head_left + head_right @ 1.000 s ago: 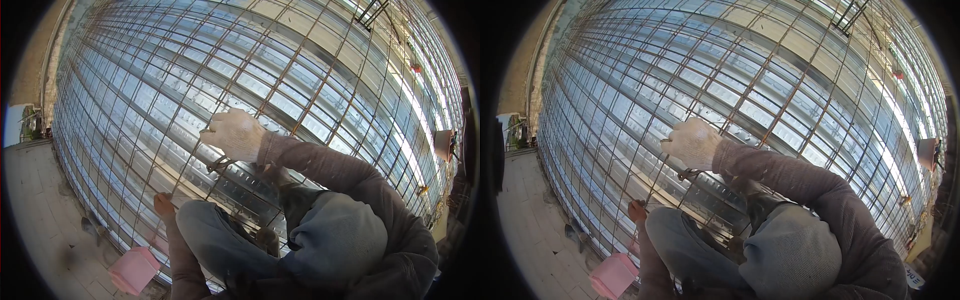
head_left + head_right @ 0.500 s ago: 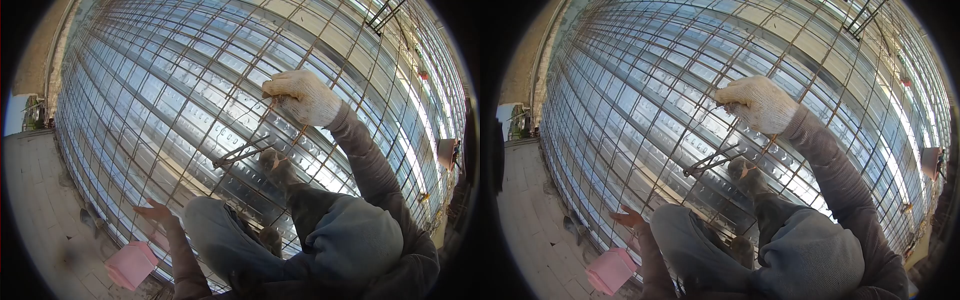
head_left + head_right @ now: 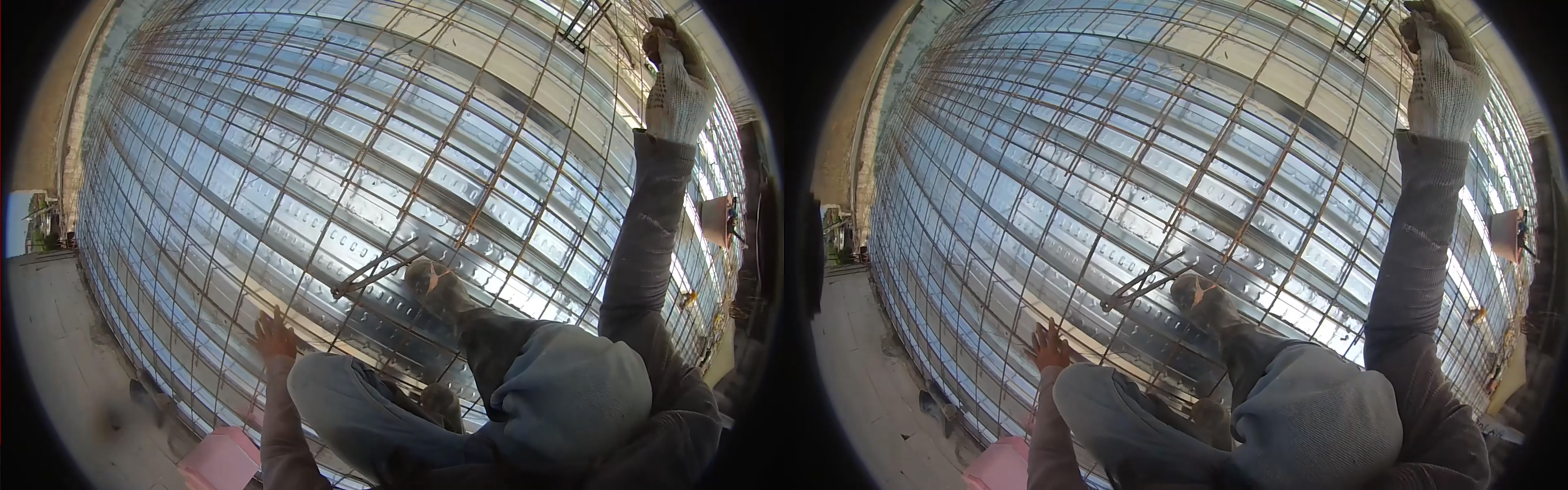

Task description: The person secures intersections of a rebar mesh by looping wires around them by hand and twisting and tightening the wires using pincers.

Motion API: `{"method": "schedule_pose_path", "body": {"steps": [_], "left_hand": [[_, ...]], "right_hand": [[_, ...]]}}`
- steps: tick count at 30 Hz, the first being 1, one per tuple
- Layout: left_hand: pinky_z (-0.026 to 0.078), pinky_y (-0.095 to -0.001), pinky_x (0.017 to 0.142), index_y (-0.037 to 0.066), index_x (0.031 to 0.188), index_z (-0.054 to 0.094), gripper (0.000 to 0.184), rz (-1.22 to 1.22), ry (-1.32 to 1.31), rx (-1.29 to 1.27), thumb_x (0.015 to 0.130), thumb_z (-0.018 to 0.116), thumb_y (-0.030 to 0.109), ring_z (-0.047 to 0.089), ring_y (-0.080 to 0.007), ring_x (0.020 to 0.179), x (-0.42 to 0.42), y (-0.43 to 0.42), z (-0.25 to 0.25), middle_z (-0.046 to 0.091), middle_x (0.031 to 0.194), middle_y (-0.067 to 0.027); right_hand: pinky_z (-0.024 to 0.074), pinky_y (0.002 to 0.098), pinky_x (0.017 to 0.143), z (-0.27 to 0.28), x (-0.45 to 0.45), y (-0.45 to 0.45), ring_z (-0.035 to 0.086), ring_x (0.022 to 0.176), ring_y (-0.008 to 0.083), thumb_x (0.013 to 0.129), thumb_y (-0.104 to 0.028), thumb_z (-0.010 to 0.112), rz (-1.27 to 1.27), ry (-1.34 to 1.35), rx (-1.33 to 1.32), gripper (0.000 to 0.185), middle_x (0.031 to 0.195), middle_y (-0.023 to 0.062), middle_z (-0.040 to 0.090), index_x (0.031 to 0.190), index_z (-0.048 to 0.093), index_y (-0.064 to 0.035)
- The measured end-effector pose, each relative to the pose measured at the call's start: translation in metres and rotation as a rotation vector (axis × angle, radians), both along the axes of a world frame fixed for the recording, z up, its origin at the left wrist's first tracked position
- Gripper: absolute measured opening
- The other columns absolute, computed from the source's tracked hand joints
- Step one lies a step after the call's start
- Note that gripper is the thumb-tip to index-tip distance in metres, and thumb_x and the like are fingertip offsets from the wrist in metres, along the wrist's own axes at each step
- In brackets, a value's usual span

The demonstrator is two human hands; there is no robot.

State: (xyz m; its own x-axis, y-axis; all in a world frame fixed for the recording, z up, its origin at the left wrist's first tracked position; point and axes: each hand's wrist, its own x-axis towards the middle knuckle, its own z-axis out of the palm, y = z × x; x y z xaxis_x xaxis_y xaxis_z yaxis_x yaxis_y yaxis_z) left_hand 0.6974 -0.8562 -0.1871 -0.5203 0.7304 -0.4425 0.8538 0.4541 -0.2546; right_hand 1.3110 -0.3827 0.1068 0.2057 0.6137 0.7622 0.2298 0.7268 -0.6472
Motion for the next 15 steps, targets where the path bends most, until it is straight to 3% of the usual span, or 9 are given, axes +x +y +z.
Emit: {"method": "schedule_pose_path", "body": {"steps": [4, 6, 7, 8, 10, 11, 14, 15], "left_hand": [[0.014, -0.0770, 0.116, 0.027, 0.164, 0.027, 0.071, 0.167, 0.083, 0.079, 0.101, 0.055, 0.047, 0.021, -0.0397, 0.155, -0.007, 0.004, 0.000, 0.021, 0.171, -0.0094], [0.017, -0.0787, 0.114, 0.021, 0.164, 0.027, 0.069, 0.270, 0.069, 0.475, 0.105, 0.049, 0.048, 0.017, -0.0413, 0.156, 0.010, 0.019, 0.038, 0.022, 0.171, -0.0095], [0.028, -0.0693, 0.115, 0.012, 0.160, 0.036, 0.064, 0.342, 0.070, 0.441, 0.106, 0.048, 0.044, 0.029, -0.0403, 0.152, 0.023, 0.043, 0.072, 0.036, 0.164, -0.0156], [0.028, -0.0693, 0.115, 0.012, 0.160, 0.036, 0.064, 0.332, 0.069, 0.434, 0.106, 0.048, 0.044, 0.029, -0.0403, 0.152, 0.018, 0.052, 0.085, 0.036, 0.164, -0.0156], [0.038, -0.0549, 0.114, 0.006, 0.152, 0.048, 0.058, 0.438, -0.421, 0.370, 0.104, 0.050, 0.039, 0.046, -0.0383, 0.143, 0.000, 0.064, 0.103, 0.050, 0.153, -0.0224], [0.044, -0.0446, 0.111, 0.003, 0.146, 0.054, 0.052, 0.488, -0.540, 0.256, 0.102, 0.055, 0.031, 0.056, -0.0366, 0.135, 0.002, 0.071, 0.107, 0.056, 0.145, -0.0267], [0.043, -0.0465, 0.112, 0.002, 0.147, 0.053, 0.055, 0.251, -0.722, 0.195, 0.097, 0.063, 0.022, 0.053, -0.0380, 0.137, 0.060, 0.111, 0.165, 0.055, 0.146, -0.0257], [0.044, -0.0465, 0.111, 0.001, 0.147, 0.052, 0.057, 0.024, -0.718, 0.493, 0.095, 0.066, 0.019, 0.054, -0.0380, 0.136, 0.089, 0.123, 0.180, 0.057, 0.145, -0.0246]], "right_hand": [[0.0581, 0.0328, 0.092, -0.016, -0.021, -0.026, 0.071, 0.095, 0.0189, 0.099, -0.008, 0.067, 0.077, -0.129, -0.179, 0.029, 0.110, 0.0146, 0.075, 0.125, 0.069, 0.0040], [0.0616, 0.0287, 0.080, -0.035, -0.064, -0.047, 0.074, 0.087, 0.0183, 0.101, -0.014, 0.065, 0.230, -0.268, -0.357, 0.023, 0.101, 0.0070, 0.077, 0.120, 0.073, -0.0035], [0.0612, 0.0292, 0.080, -0.046, -0.086, -0.060, 0.074, 0.088, 0.0175, 0.101, -0.016, 0.066, 0.304, -0.275, -0.439, 0.023, 0.100, 0.0076, 0.077, 0.119, 0.074, -0.0030], [0.0607, 0.0297, 0.080, -0.058, -0.108, -0.072, 0.074, 0.089, 0.0167, 0.100, -0.017, 0.067, 0.379, -0.278, -0.517, 0.024, 0.099, 0.0081, 0.077, 0.118, 0.074, -0.0024], [0.0604, 0.0325, 0.083, -0.096, -0.142, -0.092, 0.074, 0.091, 0.0193, 0.097, -0.018, 0.068, 0.561, -0.376, -0.627, 0.027, 0.100, 0.0097, 0.077, 0.119, 0.073, -0.0032], [0.0598, 0.0351, 0.085, -0.108, -0.160, -0.107, 0.074, 0.092, 0.0230, 0.096, -0.017, 0.067, 0.619, -0.448, -0.587, 0.026, 0.100, 0.0105, 0.076, 0.119, 0.073, -0.0054], [0.0578, 0.0401, 0.078, -0.137, -0.200, -0.155, 0.072, 0.089, 0.0292, 0.087, -0.008, 0.070, 0.776, -0.730, -0.495, 0.032, 0.097, 0.0129, 0.072, 0.119, 0.070, -0.0051], [0.0561, 0.0420, 0.077, -0.141, -0.210, -0.171, 0.070, 0.088, 0.0316, 0.086, -0.009, 0.070, 0.836, -0.743, -0.529, 0.029, 0.094, 0.0129, 0.070, 0.116, 0.070, -0.0057]]}}
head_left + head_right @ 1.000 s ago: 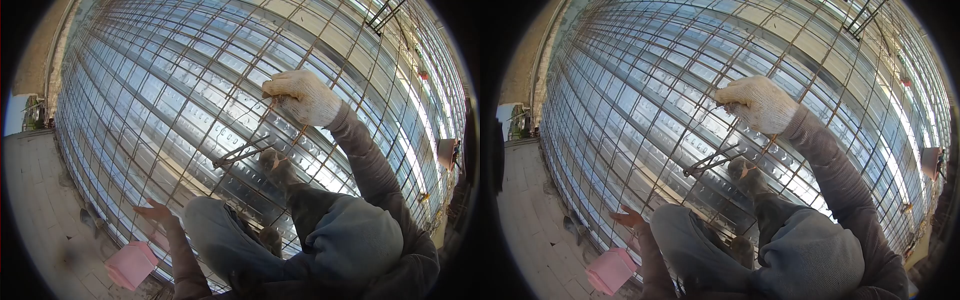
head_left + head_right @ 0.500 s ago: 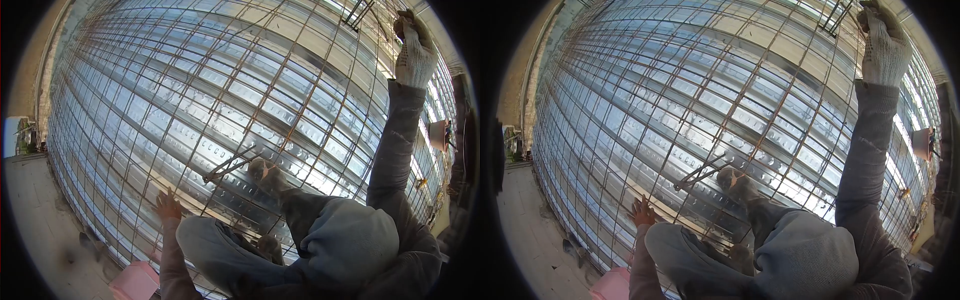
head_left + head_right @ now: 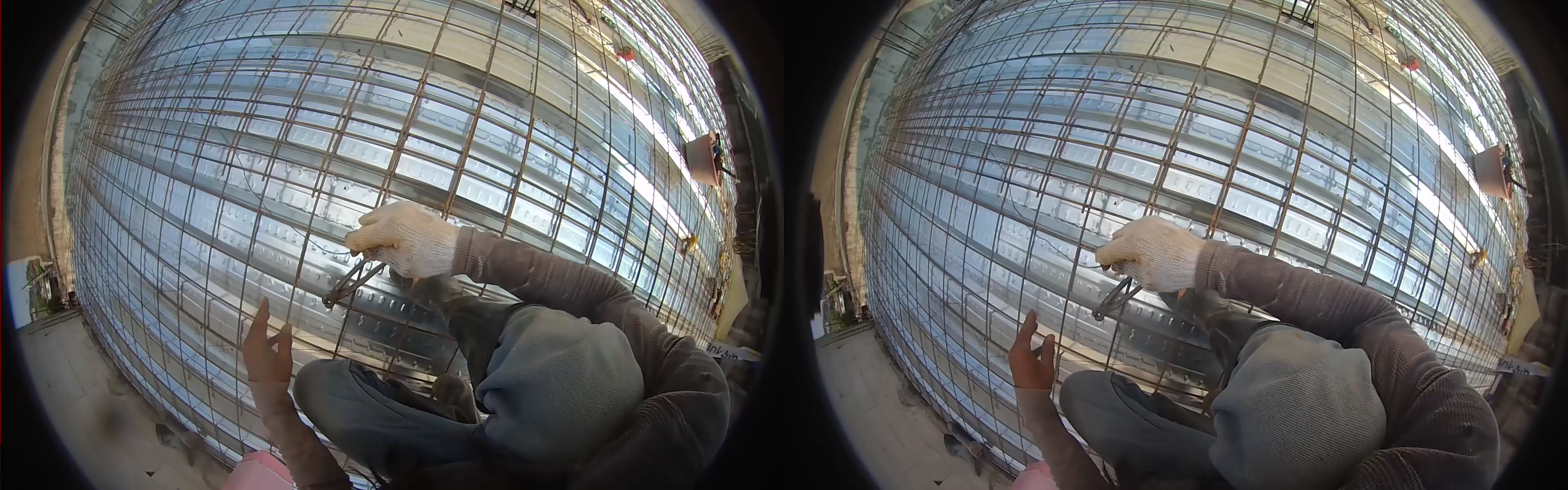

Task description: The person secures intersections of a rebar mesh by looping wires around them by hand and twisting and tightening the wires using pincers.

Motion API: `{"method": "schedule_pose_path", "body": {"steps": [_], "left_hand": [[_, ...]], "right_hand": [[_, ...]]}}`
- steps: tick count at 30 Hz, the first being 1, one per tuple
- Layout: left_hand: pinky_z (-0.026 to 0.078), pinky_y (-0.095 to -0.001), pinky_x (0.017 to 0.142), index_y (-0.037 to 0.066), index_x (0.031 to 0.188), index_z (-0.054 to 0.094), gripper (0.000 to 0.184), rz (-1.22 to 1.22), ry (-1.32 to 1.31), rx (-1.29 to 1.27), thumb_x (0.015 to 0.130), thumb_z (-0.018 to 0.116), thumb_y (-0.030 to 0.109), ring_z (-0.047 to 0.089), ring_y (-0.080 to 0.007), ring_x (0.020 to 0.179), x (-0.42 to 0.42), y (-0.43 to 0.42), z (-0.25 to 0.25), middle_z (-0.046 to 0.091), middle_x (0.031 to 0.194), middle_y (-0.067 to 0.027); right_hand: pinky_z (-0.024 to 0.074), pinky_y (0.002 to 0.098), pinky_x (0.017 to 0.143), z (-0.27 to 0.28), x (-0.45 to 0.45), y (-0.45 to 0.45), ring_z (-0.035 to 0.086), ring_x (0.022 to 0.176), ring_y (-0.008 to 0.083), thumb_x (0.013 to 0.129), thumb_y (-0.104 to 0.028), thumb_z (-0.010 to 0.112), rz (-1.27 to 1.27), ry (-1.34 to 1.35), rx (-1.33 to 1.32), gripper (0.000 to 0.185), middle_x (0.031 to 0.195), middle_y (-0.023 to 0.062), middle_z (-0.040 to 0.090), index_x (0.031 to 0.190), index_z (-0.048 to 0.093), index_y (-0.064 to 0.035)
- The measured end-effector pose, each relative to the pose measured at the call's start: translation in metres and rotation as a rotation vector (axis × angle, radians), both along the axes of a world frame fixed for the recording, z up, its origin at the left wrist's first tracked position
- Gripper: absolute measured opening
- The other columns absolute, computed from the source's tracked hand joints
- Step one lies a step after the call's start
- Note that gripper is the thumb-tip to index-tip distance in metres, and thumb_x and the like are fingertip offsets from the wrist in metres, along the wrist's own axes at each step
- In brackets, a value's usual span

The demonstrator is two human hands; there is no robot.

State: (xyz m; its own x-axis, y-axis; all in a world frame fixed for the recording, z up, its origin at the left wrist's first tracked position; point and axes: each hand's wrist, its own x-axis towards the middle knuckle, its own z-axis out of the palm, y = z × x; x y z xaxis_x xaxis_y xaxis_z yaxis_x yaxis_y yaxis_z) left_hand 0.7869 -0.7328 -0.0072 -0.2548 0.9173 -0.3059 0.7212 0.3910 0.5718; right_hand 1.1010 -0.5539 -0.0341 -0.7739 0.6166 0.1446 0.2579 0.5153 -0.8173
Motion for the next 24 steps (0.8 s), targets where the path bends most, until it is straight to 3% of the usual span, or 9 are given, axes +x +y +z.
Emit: {"method": "schedule_pose_path", "body": {"steps": [1, 4, 7, 9, 10, 14, 18, 20, 24], "left_hand": [[0.045, -0.0465, 0.110, 0.000, 0.147, 0.051, 0.060, -0.097, 0.047, 0.346, 0.092, 0.069, 0.015, 0.054, -0.0379, 0.136, 0.029, 0.011, 0.011, 0.058, 0.144, -0.0235], [0.045, -0.0465, 0.111, 0.000, 0.147, 0.049, 0.063, -0.374, 0.176, 0.672, 0.091, 0.072, 0.012, 0.055, -0.0388, 0.134, 0.076, 0.039, 0.023, 0.059, 0.142, -0.0215], [0.054, -0.0421, 0.098, 0.002, 0.145, 0.053, 0.056, -0.621, 0.114, 0.582, 0.092, 0.070, 0.008, 0.065, -0.0364, 0.118, 0.094, 0.055, 0.011, 0.066, 0.129, -0.0214], [0.056, -0.0355, 0.075, 0.005, 0.138, 0.063, 0.046, -0.337, -0.162, 0.338, 0.092, 0.065, 0.001, 0.072, -0.0221, 0.084, 0.102, 0.053, 0.000, 0.073, 0.097, -0.0171], [0.052, -0.0337, 0.062, 0.006, 0.130, 0.070, 0.036, -0.310, -0.151, 0.537, 0.095, 0.060, 0.001, 0.065, -0.0177, 0.063, 0.110, 0.058, -0.005, 0.069, 0.075, -0.0107], [0.047, -0.0295, 0.061, 0.006, 0.126, 0.072, 0.031, -0.155, -0.140, 0.425, 0.100, 0.054, 0.002, 0.060, -0.0117, 0.063, 0.104, 0.063, 0.002, 0.064, 0.069, -0.0076], [0.043, -0.0270, 0.059, 0.005, 0.126, 0.071, 0.029, -0.050, -0.265, 0.338, 0.105, 0.051, 0.008, 0.054, -0.0081, 0.063, 0.097, 0.060, -0.009, 0.065, 0.071, -0.0032], [0.051, -0.0292, 0.062, 0.008, 0.128, 0.070, 0.029, -0.081, -0.319, 0.192, 0.107, 0.051, 0.014, 0.065, -0.0120, 0.066, 0.103, 0.055, -0.015, 0.072, 0.074, -0.0071], [0.045, -0.0271, 0.056, 0.001, 0.121, 0.070, 0.032, -0.091, -0.500, -0.119, 0.109, 0.048, 0.021, 0.055, -0.0071, 0.060, 0.121, 0.050, -0.015, 0.070, 0.074, -0.0061]], "right_hand": [[0.0544, 0.0438, 0.077, -0.002, -0.008, -0.014, 0.069, 0.088, 0.0340, 0.086, -0.009, 0.070, 0.051, -0.018, -0.050, 0.027, 0.092, 0.0129, 0.068, 0.113, 0.070, -0.0062], [0.0552, 0.0442, 0.082, -0.002, -0.015, -0.026, 0.069, 0.092, 0.0337, 0.084, -0.002, 0.063, 0.112, 0.040, -0.156, 0.024, 0.088, 0.0104, 0.070, 0.105, 0.069, -0.0119], [0.0566, 0.0408, 0.080, 0.001, -0.013, -0.013, 0.070, 0.088, 0.0309, 0.085, -0.005, 0.066, 0.095, 0.283, -0.246, 0.017, 0.092, 0.0105, 0.072, 0.100, 0.071, -0.0089], [0.0561, 0.0405, 0.079, -0.010, -0.002, -0.006, 0.070, 0.087, 0.0291, 0.087, -0.009, 0.066, -0.063, 0.190, -0.165, 0.013, 0.094, 0.0122, 0.072, 0.099, 0.071, -0.0068], [0.0556, 0.0411, 0.078, 0.005, 0.005, -0.006, 0.070, 0.085, 0.0307, 0.089, -0.010, 0.063, -0.082, 0.104, -0.187, 0.015, 0.091, 0.0138, 0.071, 0.102, 0.070, -0.0058], [0.0558, 0.0427, 0.076, -0.030, 0.022, -0.020, 0.070, 0.082, 0.0347, 0.093, -0.013, 0.061, -0.242, 0.044, 0.006, 0.019, 0.089, 0.0138, 0.071, 0.110, 0.068, -0.0082], [0.0554, 0.0409, 0.073, -0.051, 0.036, -0.038, 0.068, 0.079, 0.0349, 0.091, -0.017, 0.067, -0.432, -0.109, -0.130, 0.015, 0.089, 0.0125, 0.070, 0.104, 0.066, -0.0085], [0.0553, 0.0411, 0.073, -0.056, 0.038, -0.042, 0.068, 0.079, 0.0351, 0.092, -0.017, 0.066, -0.456, -0.160, -0.139, 0.014, 0.088, 0.0126, 0.070, 0.103, 0.066, -0.0089], [0.0546, 0.0441, 0.079, -0.064, 0.039, -0.041, 0.069, 0.091, 0.0350, 0.092, -0.018, 0.063, -0.427, -0.235, -0.090, 0.015, 0.093, 0.0111, 0.070, 0.105, 0.069, -0.0133]]}}
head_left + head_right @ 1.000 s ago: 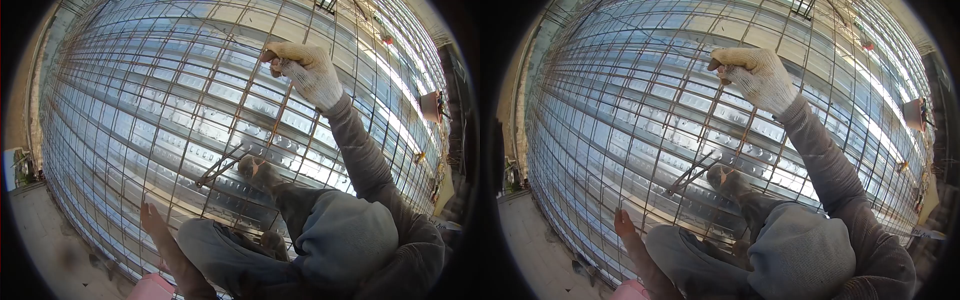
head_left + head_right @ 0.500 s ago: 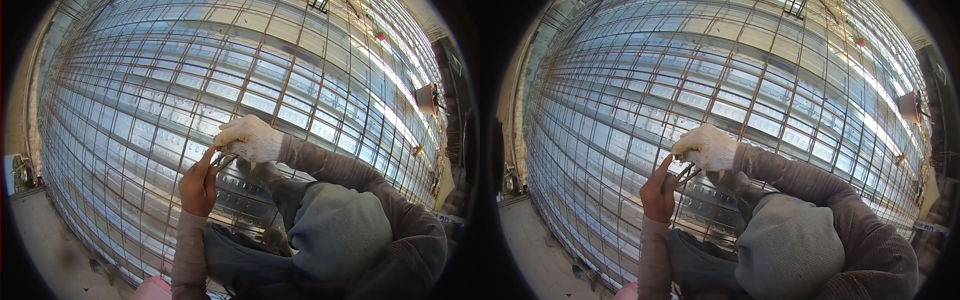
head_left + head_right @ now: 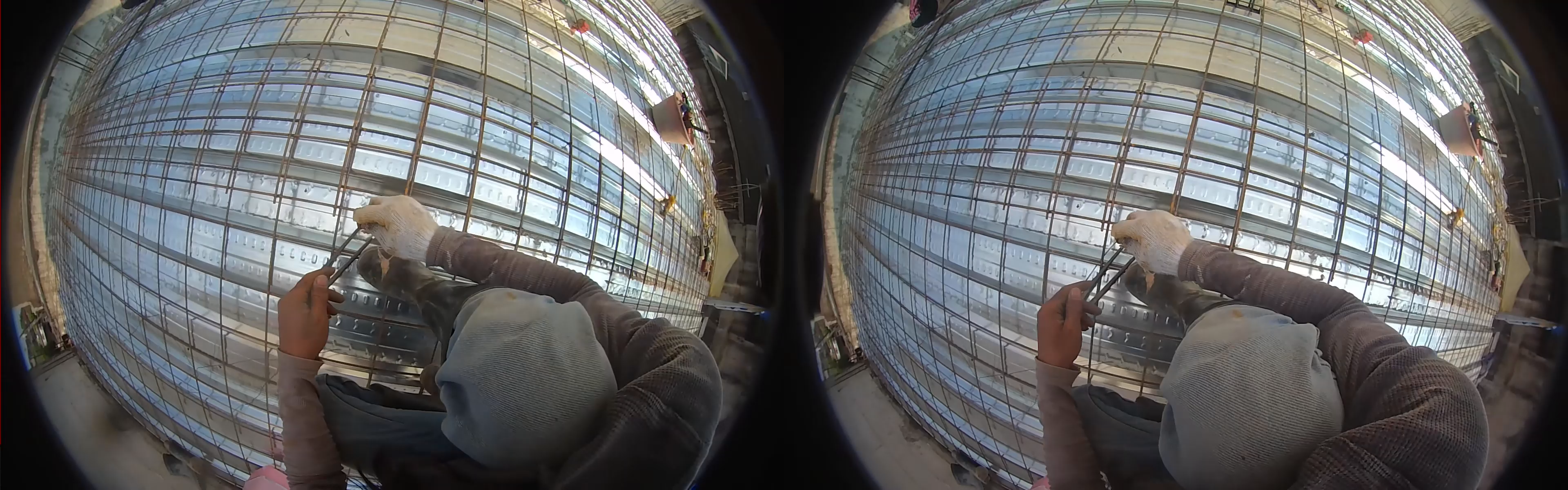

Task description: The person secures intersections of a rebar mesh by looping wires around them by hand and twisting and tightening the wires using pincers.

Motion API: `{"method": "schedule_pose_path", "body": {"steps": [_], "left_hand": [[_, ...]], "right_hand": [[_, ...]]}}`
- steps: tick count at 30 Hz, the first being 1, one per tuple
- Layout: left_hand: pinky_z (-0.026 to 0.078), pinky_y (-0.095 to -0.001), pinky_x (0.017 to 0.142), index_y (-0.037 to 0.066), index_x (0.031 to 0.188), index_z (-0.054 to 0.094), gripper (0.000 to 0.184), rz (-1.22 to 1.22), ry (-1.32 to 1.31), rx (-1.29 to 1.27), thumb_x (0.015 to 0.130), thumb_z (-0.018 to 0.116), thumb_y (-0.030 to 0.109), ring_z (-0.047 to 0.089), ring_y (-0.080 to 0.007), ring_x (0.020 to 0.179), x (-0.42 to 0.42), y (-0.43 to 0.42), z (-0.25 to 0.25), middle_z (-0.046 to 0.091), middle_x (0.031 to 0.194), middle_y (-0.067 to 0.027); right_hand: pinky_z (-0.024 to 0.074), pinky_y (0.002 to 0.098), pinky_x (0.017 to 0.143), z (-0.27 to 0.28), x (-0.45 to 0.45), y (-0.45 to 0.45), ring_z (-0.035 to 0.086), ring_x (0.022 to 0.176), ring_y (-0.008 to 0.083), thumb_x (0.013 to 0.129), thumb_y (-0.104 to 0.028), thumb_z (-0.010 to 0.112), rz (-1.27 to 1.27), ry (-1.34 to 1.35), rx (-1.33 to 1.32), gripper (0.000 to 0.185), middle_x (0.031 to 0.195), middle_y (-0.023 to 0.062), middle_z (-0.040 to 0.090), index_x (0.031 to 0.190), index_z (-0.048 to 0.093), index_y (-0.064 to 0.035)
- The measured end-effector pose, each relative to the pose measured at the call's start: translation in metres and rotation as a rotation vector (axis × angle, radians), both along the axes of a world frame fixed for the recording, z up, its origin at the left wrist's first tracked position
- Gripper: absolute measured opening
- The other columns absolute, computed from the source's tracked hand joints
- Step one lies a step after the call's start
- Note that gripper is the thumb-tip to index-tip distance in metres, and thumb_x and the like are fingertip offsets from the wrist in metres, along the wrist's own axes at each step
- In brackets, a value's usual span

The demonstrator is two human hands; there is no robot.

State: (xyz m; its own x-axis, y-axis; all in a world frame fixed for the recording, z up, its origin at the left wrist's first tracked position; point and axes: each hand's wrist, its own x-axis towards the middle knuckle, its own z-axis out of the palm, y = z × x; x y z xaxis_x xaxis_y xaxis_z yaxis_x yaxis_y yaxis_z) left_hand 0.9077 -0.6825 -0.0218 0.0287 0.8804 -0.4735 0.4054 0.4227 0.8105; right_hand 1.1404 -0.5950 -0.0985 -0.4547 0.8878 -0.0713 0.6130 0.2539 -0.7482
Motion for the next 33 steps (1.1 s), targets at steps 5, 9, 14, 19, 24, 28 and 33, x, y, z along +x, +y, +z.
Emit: {"method": "schedule_pose_path", "body": {"steps": [5, 9, 14, 19, 24, 28, 33], "left_hand": [[0.046, -0.0271, 0.056, 0.001, 0.114, 0.071, 0.029, -0.030, -0.010, 0.026, 0.108, 0.049, 0.019, 0.054, -0.0083, 0.060, 0.004, 0.006, -0.005, 0.066, 0.070, -0.0041], [0.045, -0.0270, 0.059, 0.001, 0.101, 0.069, 0.025, 0.061, 0.107, 0.245, 0.107, 0.050, 0.017, 0.053, -0.0096, 0.063, -0.018, 0.013, -0.013, 0.058, 0.067, -0.0019], [0.049, -0.0306, 0.079, 0.001, 0.099, 0.067, 0.019, 0.085, -0.024, 0.349, 0.105, 0.053, 0.013, 0.056, -0.0098, 0.080, -0.046, 0.020, -0.008, 0.060, 0.080, -0.0018], [0.044, -0.0275, 0.066, 0.002, 0.115, 0.068, 0.023, 0.429, -0.212, 0.337, 0.105, 0.055, 0.018, 0.054, -0.0096, 0.075, -0.041, 0.002, -0.046, 0.058, 0.077, -0.0016], [0.041, -0.0278, 0.061, 0.001, 0.109, 0.070, 0.020, 0.128, 0.173, 0.328, 0.103, 0.055, 0.012, 0.050, -0.0094, 0.065, -0.050, -0.005, 0.016, 0.054, 0.071, -0.0008], [0.041, -0.0281, 0.058, 0.000, 0.098, 0.070, 0.016, 0.115, 0.555, 0.683, 0.100, 0.054, 0.001, 0.051, -0.0120, 0.064, -0.099, 0.001, 0.038, 0.058, 0.074, -0.0042], [0.045, -0.0279, 0.061, 0.000, 0.099, 0.071, 0.016, 0.010, 0.529, 0.690, 0.101, 0.055, 0.004, 0.056, -0.0126, 0.068, -0.129, 0.012, -0.002, 0.064, 0.080, -0.0060]], "right_hand": [[0.0544, 0.0456, 0.081, 0.007, -0.003, 0.010, 0.069, 0.093, 0.0354, 0.093, -0.017, 0.061, 0.101, -0.034, 0.101, 0.017, 0.091, 0.0101, 0.070, 0.106, 0.071, -0.0154], [0.0541, 0.0456, 0.077, 0.032, -0.017, 0.020, 0.070, 0.084, 0.0312, 0.095, -0.019, 0.063, 0.332, 0.000, -0.137, 0.017, 0.083, 0.0089, 0.071, 0.105, 0.072, -0.0088], [0.0557, 0.0342, 0.074, 0.012, -0.055, 0.015, 0.070, 0.086, 0.0228, 0.097, -0.029, 0.069, 0.706, 0.673, -1.106, 0.038, 0.082, 0.0129, 0.071, 0.115, 0.072, 0.0043], [0.0558, 0.0323, 0.087, 0.096, -0.080, 0.073, 0.063, 0.116, 0.0255, 0.099, -0.029, 0.070, 0.429, 1.382, -0.918, 0.053, 0.122, 0.0210, 0.063, 0.141, 0.057, 0.0014], [0.0496, 0.0464, 0.108, 0.116, -0.056, 0.126, 0.054, 0.131, 0.0343, 0.098, -0.029, 0.067, 0.034, 0.207, 0.578, 0.048, 0.146, 0.0191, 0.053, 0.142, 0.056, -0.0127], [0.0581, 0.0491, 0.088, 0.067, -0.067, 0.067, 0.072, 0.098, 0.0320, 0.104, -0.032, 0.053, 0.774, -0.298, -0.184, 0.034, 0.104, 0.0175, 0.073, 0.124, 0.067, -0.0089], [0.0571, 0.0275, 0.052, 0.070, -0.057, 0.012, 0.072, 0.064, 0.0193, 0.104, -0.030, 0.058, 1.076, 0.628, -1.175, 0.044, 0.084, 0.0190, 0.076, 0.123, 0.067, 0.0091]]}}
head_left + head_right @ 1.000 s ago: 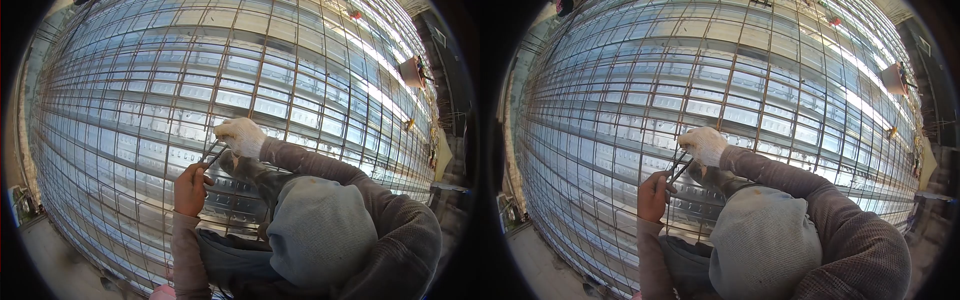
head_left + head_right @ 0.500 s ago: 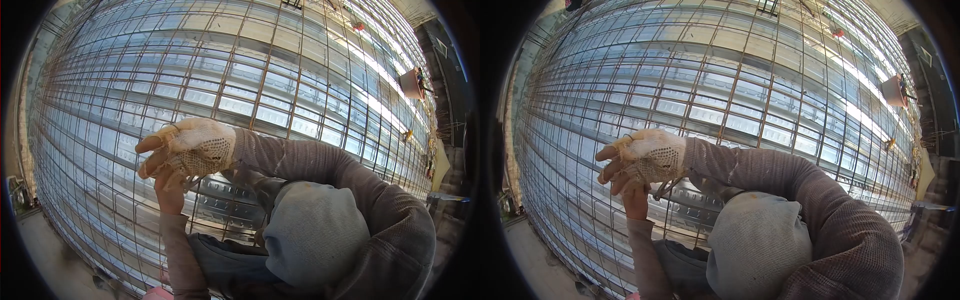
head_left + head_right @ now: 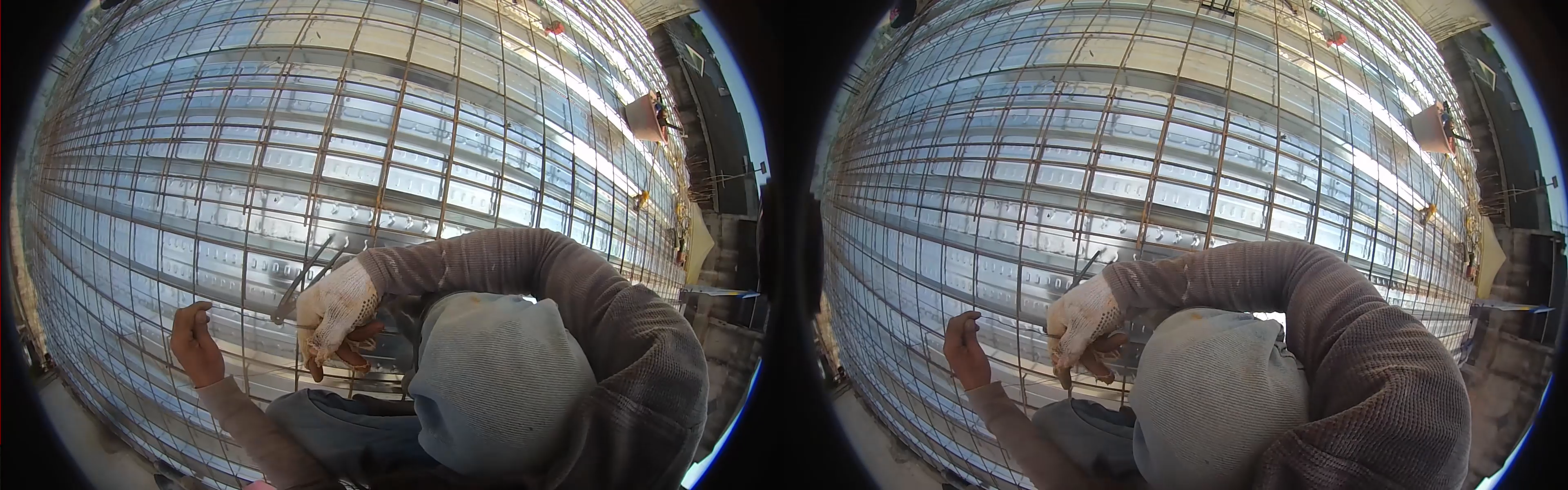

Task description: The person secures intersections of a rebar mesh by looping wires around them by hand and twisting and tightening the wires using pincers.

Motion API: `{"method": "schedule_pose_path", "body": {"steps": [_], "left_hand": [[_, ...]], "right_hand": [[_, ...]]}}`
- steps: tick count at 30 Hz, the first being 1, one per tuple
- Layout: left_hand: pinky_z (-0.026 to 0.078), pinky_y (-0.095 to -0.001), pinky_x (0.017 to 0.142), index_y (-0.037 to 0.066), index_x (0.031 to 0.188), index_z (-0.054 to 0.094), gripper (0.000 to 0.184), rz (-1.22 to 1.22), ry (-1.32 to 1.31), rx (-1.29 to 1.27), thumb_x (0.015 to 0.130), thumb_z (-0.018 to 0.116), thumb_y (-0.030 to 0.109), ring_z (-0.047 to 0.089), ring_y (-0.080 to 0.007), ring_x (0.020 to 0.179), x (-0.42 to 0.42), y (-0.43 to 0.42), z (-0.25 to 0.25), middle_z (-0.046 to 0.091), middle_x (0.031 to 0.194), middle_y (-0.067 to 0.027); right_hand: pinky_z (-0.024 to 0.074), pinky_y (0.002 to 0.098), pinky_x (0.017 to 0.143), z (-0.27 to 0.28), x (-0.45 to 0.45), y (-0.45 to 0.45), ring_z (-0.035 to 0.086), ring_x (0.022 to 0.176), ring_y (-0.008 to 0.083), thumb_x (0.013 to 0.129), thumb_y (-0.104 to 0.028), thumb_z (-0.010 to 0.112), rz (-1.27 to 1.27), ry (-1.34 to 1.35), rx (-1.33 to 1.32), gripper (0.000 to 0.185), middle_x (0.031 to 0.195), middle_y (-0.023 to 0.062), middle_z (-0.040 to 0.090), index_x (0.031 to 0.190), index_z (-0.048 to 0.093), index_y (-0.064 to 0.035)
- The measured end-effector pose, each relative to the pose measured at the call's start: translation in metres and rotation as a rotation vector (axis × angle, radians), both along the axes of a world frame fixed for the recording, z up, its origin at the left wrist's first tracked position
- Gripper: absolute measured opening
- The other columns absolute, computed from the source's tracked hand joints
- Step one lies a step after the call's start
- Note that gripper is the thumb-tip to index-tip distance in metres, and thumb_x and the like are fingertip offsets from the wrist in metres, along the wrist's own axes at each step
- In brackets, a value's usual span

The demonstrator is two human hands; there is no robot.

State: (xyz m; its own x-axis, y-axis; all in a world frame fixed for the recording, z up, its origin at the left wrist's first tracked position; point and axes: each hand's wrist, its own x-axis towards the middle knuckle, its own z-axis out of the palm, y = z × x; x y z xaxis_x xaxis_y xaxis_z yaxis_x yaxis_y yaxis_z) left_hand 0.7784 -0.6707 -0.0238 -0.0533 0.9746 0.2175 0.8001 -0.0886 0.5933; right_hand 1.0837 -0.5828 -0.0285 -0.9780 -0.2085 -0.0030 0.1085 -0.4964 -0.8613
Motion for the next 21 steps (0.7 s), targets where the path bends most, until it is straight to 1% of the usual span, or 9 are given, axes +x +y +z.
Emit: {"method": "schedule_pose_path", "body": {"steps": [1, 3, 5, 9, 11, 14, 17, 20, 21], "left_hand": [[0.046, -0.0286, 0.063, 0.002, 0.100, 0.072, 0.017, 0.054, -0.156, -0.161, 0.102, 0.056, 0.006, 0.057, -0.0133, 0.070, 0.008, -0.004, -0.008, 0.065, 0.082, -0.0063], [0.046, -0.0305, 0.063, 0.004, 0.113, 0.069, 0.019, -0.050, -0.180, -0.391, 0.101, 0.054, 0.006, 0.056, -0.0154, 0.065, 0.035, -0.003, 0.000, 0.066, 0.078, -0.0073], [0.044, -0.0320, 0.059, 0.004, 0.116, 0.068, 0.022, -0.179, -0.182, -0.458, 0.102, 0.052, 0.009, 0.055, -0.0159, 0.060, 0.076, -0.002, 0.015, 0.059, 0.067, -0.0071], [0.043, -0.0333, 0.057, 0.004, 0.114, 0.068, 0.022, -0.163, -0.170, -0.378, 0.099, 0.053, 0.006, 0.054, -0.0176, 0.056, 0.093, -0.001, 0.040, 0.055, 0.061, -0.0077], [0.042, -0.0311, 0.057, 0.003, 0.100, 0.071, 0.015, -0.021, -0.089, -0.276, 0.090, 0.060, 0.000, 0.052, -0.0165, 0.057, 0.071, 0.004, 0.033, 0.056, 0.064, -0.0074], [0.041, -0.0288, 0.058, 0.002, 0.100, 0.072, 0.015, -0.142, -0.121, -0.241, 0.091, 0.061, -0.001, 0.050, -0.0134, 0.060, 0.017, -0.002, -0.009, 0.057, 0.068, -0.0068], [0.042, -0.0285, 0.059, 0.001, 0.098, 0.070, 0.012, -0.184, -0.318, -0.405, 0.096, 0.059, 0.005, 0.052, -0.0132, 0.061, 0.041, -0.013, -0.031, 0.060, 0.070, -0.0072], [0.045, -0.0330, 0.061, 0.002, 0.112, 0.064, 0.019, -0.202, -0.362, -0.568, 0.101, 0.051, 0.010, 0.057, -0.0183, 0.061, 0.082, -0.015, -0.023, 0.062, 0.069, -0.0098], [0.046, -0.0357, 0.062, 0.002, 0.123, 0.059, 0.026, -0.318, -0.286, -0.679, 0.102, 0.046, 0.012, 0.061, -0.0225, 0.062, 0.091, -0.008, -0.011, 0.062, 0.067, -0.0105]], "right_hand": [[0.0587, 0.0276, 0.053, 0.007, -0.004, 0.008, 0.073, 0.068, 0.0208, 0.103, -0.027, 0.062, 0.021, 0.114, -0.134, 0.044, 0.093, 0.0232, 0.076, 0.124, 0.064, 0.0118], [0.0626, 0.0267, 0.060, 0.026, -0.009, 0.019, 0.074, 0.077, 0.0251, 0.100, -0.025, 0.067, -0.612, 0.315, -0.439, 0.049, 0.117, 0.0287, 0.070, 0.133, 0.058, 0.0097], [0.0597, 0.0280, 0.076, 0.035, -0.007, 0.057, 0.072, 0.091, 0.0246, 0.101, -0.023, 0.065, -0.968, 0.488, -0.451, 0.045, 0.121, 0.0211, 0.069, 0.136, 0.058, 0.0048], [0.0544, 0.0312, 0.100, 0.024, 0.009, 0.107, 0.067, 0.116, 0.0236, 0.104, -0.021, 0.061, -1.240, 0.116, 0.581, 0.037, 0.122, 0.0088, 0.071, 0.138, 0.062, -0.0057], [0.0549, 0.0351, 0.085, 0.014, 0.002, 0.065, 0.072, 0.094, 0.0244, 0.104, -0.032, 0.056, -0.728, -0.190, 1.078, 0.032, 0.098, 0.0108, 0.076, 0.122, 0.071, -0.0109], [0.0614, 0.0370, 0.068, -0.024, 0.001, -0.008, 0.075, 0.077, 0.0230, 0.101, -0.030, 0.062, -0.050, -0.335, 0.091, 0.038, 0.093, 0.0180, 0.076, 0.112, 0.070, 0.0060], [0.0642, 0.0386, 0.064, -0.027, -0.003, -0.009, 0.076, 0.072, 0.0268, 0.101, -0.025, 0.061, 0.086, 0.047, -0.063, 0.040, 0.091, 0.0223, 0.075, 0.111, 0.067, 0.0137], [0.0617, 0.0403, 0.093, -0.013, -0.005, 0.019, 0.072, 0.107, 0.0377, 0.102, -0.020, 0.061, -0.569, 0.368, -0.897, 0.050, 0.127, 0.0287, 0.065, 0.139, 0.048, 0.0106], [0.0573, 0.0375, 0.102, -0.013, -0.021, 0.038, 0.067, 0.119, 0.0348, 0.102, -0.025, 0.063, -0.814, 0.586, -0.812, 0.059, 0.140, 0.0270, 0.056, 0.146, 0.041, 0.0066]]}}
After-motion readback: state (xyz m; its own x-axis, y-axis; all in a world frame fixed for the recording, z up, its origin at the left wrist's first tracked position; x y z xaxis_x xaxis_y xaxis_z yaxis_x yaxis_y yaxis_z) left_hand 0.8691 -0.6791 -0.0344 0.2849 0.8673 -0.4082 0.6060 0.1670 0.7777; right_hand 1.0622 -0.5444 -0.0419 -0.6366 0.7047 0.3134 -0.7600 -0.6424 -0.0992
